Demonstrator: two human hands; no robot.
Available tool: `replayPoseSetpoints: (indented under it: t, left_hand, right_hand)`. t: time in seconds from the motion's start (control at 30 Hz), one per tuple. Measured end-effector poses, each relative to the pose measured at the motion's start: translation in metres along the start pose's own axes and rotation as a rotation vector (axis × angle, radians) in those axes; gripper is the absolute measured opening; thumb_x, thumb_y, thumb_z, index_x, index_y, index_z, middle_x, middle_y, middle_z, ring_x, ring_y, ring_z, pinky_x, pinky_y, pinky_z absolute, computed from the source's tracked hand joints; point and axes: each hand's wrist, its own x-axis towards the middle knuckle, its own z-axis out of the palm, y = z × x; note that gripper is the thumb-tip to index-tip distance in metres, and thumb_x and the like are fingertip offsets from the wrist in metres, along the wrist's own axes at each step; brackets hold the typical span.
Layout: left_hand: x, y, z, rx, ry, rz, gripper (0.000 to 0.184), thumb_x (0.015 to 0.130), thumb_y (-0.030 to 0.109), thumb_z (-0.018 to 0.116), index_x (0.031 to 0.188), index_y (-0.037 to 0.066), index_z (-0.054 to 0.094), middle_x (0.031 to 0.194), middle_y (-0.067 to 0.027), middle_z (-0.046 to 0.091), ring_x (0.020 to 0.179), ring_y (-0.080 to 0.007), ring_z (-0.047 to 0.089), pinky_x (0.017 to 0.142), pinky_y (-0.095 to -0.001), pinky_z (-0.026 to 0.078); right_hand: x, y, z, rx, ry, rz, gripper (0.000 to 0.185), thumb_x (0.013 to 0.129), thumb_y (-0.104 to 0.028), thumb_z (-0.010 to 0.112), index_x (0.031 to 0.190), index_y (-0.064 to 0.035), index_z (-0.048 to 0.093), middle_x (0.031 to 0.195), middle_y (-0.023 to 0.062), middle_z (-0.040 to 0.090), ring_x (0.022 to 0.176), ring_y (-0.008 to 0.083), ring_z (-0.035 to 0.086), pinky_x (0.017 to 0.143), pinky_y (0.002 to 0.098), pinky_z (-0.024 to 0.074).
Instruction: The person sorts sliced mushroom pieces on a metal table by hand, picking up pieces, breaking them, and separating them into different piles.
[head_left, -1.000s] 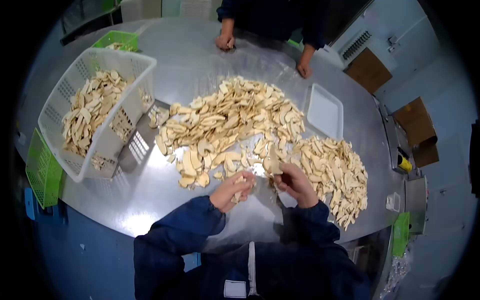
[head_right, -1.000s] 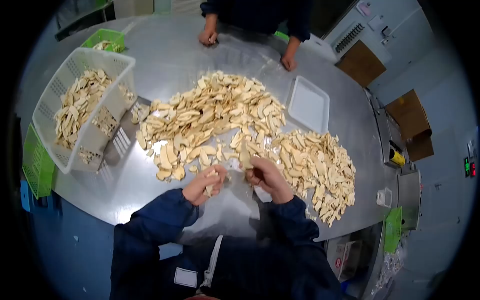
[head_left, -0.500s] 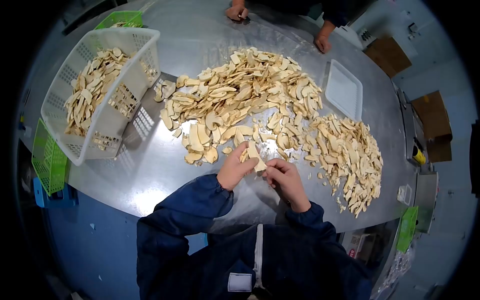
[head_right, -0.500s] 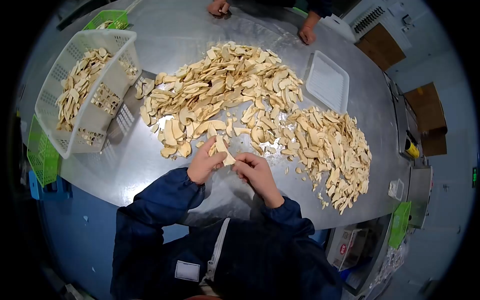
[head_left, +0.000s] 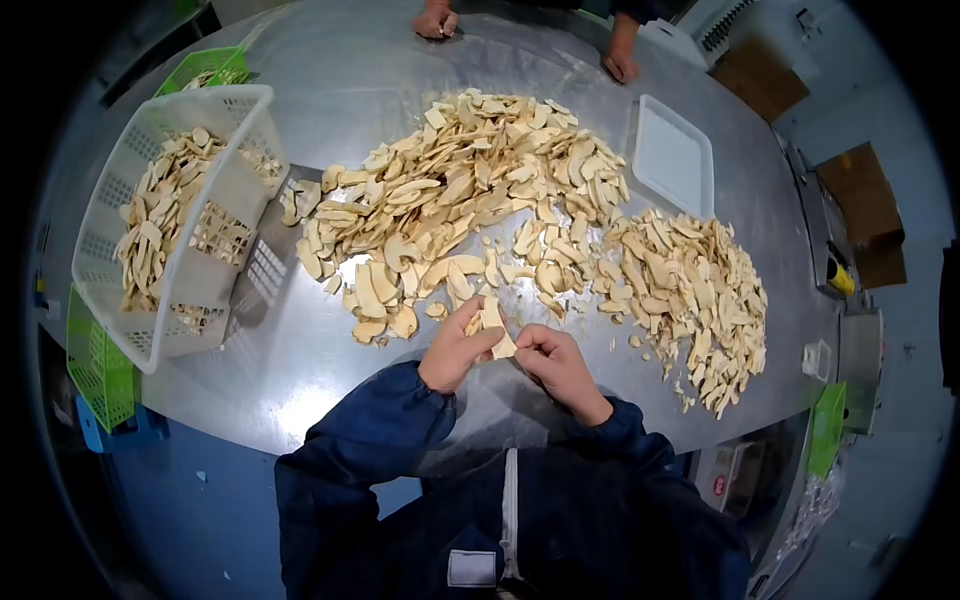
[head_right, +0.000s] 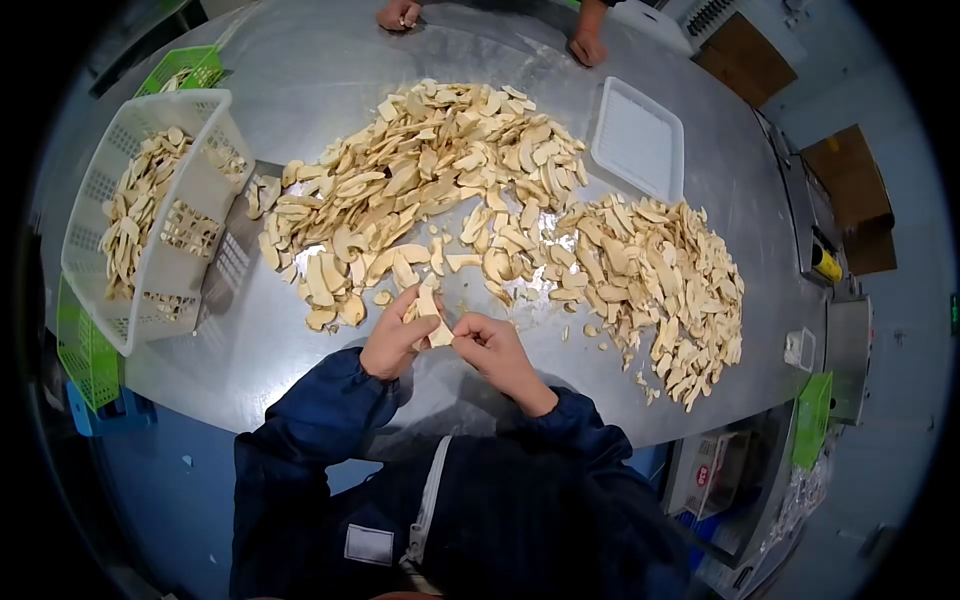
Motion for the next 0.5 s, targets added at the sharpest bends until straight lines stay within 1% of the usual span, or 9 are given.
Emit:
replayPoseSetpoints:
  t: [0.1, 0.2, 0.3, 0.37, 0.4, 0.47, 0.5]
  left_hand:
    - [0.000, -0.001, 0.000, 0.012, 0.003, 0.007, 0.019, 0.084, 0.011, 0.059, 0.101, 0.005, 0.053, 0.079, 0.0017, 0.053, 0.063, -0.0054, 0.047, 0.055, -0.0194, 0.037]
    - [-0.001, -0.001, -0.001, 0.016, 0.006, 0.003, 0.020, 0.084, 0.011, 0.059, 0.102, 0.005, 0.053, 0.080, 0.0015, 0.053, 0.063, -0.0054, 0.047, 0.055, -0.0193, 0.037]
    - [0.000, -0.001, -0.001, 0.006, -0.005, 0.010, 0.020, 0.083, 0.011, 0.059, 0.102, 0.005, 0.053, 0.081, 0.0012, 0.054, 0.064, -0.0055, 0.048, 0.056, -0.0191, 0.038]
    - [0.000, -0.003, -0.002, 0.013, -0.011, 0.024, 0.020, 0.083, 0.011, 0.059, 0.102, 0.005, 0.053, 0.081, 0.0012, 0.054, 0.064, -0.0055, 0.048, 0.056, -0.0189, 0.038]
    - [0.001, -0.003, -0.003, -0.012, -0.019, 0.014, 0.021, 0.083, 0.010, 0.057, 0.103, 0.005, 0.052, 0.084, 0.0004, 0.055, 0.065, -0.0053, 0.048, 0.056, -0.0187, 0.038]
    - [0.001, -0.002, -0.003, -0.061, -0.035, -0.008, 0.023, 0.083, 0.007, 0.055, 0.105, 0.005, 0.050, 0.090, -0.0010, 0.057, 0.067, -0.0050, 0.049, 0.055, -0.0183, 0.038]
    - [0.002, -0.002, -0.004, -0.047, -0.050, -0.019, 0.023, 0.083, 0.007, 0.055, 0.105, 0.005, 0.050, 0.090, -0.0009, 0.057, 0.067, -0.0050, 0.049, 0.055, -0.0182, 0.038]
  right_hand:
    - [0.000, 0.001, -0.002, -0.015, -0.017, 0.016, 0.006, 0.083, -0.005, 0.056, 0.076, -0.0045, 0.055, 0.062, -0.0087, 0.045, 0.056, -0.0012, 0.037, 0.048, 0.0173, 0.0280]
    - [0.001, 0.001, 0.000, 0.003, -0.025, 0.014, 0.007, 0.085, -0.005, 0.053, 0.077, -0.0037, 0.052, 0.059, -0.0059, 0.043, 0.051, 0.0008, 0.037, 0.045, 0.0180, 0.0274]
    - [0.002, 0.004, -0.001, 0.050, -0.049, 0.009, 0.006, 0.084, -0.005, 0.054, 0.078, -0.0037, 0.053, 0.059, -0.0051, 0.044, 0.050, 0.0015, 0.037, 0.045, 0.0180, 0.0283]
    - [0.000, -0.002, 0.000, 0.091, -0.054, 0.047, 0.008, 0.085, -0.006, 0.052, 0.077, -0.0042, 0.052, 0.058, -0.0045, 0.043, 0.048, 0.0029, 0.037, 0.044, 0.0185, 0.0277]
    - [0.000, -0.004, 0.001, 0.112, -0.058, 0.066, 0.009, 0.085, -0.006, 0.052, 0.076, -0.0045, 0.051, 0.057, -0.0041, 0.043, 0.047, 0.0036, 0.037, 0.043, 0.0188, 0.0275]
    - [0.004, 0.000, -0.008, 0.358, -0.020, 0.037, 0.014, 0.086, -0.008, 0.049, 0.073, -0.0048, 0.051, 0.055, -0.0018, 0.043, 0.044, 0.0053, 0.036, 0.041, 0.0199, 0.0270]
    - [0.006, 0.002, -0.012, 0.481, 0.004, 0.023, 0.016, 0.087, -0.009, 0.048, 0.071, -0.0050, 0.051, 0.053, -0.0007, 0.044, 0.042, 0.0061, 0.035, 0.040, 0.0205, 0.0268]
